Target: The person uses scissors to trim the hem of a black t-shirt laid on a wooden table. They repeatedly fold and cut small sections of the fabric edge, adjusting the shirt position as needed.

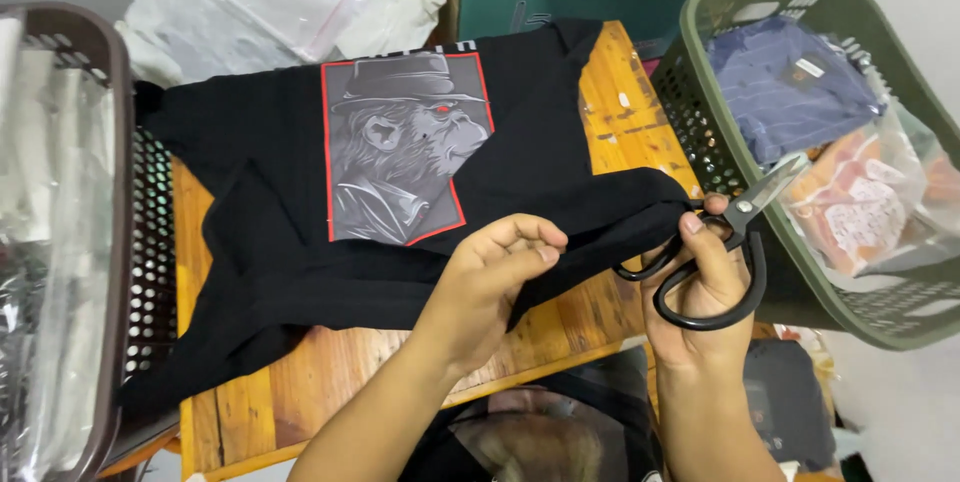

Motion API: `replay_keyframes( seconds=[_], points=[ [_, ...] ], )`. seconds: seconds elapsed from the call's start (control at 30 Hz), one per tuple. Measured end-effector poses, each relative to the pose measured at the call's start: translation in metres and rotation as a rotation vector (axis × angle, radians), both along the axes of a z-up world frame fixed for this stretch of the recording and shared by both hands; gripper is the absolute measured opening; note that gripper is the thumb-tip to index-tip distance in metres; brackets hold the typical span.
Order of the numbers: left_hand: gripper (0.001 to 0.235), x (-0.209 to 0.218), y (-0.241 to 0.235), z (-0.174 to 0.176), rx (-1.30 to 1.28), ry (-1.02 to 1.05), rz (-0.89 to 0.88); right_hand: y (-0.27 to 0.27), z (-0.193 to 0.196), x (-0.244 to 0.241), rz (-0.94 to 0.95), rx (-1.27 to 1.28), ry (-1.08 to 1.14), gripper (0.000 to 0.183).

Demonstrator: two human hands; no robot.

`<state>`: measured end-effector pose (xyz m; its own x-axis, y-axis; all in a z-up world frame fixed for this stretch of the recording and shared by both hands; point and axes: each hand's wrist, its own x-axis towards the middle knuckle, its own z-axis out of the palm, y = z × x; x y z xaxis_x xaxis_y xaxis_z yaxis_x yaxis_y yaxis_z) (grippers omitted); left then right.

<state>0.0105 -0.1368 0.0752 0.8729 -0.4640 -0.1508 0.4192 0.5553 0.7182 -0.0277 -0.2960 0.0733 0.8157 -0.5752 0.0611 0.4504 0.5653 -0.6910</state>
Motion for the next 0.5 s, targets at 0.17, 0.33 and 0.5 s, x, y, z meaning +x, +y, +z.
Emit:
replay_keyframes(
  seconds=[0.17,0.33,0.5],
  points=[
    [0.014,0.008,0.008,-0.023,-0.027,0.094,-0.134,0.019,0.003,0.01,0.056,-0.008,0.024,0.019],
    [0.01,0.007,0.023,-0.028,-0.004,0.123,-0.084,0.023,-0.004,0.023,0.182,-0.057,0.051,0.023],
    [0.014,-0.007,0.043,-0.023,-0.047,0.175,0.088,0.028,-0.019,0.033,0.387,-0.07,0.102,0.028]
  ],
)
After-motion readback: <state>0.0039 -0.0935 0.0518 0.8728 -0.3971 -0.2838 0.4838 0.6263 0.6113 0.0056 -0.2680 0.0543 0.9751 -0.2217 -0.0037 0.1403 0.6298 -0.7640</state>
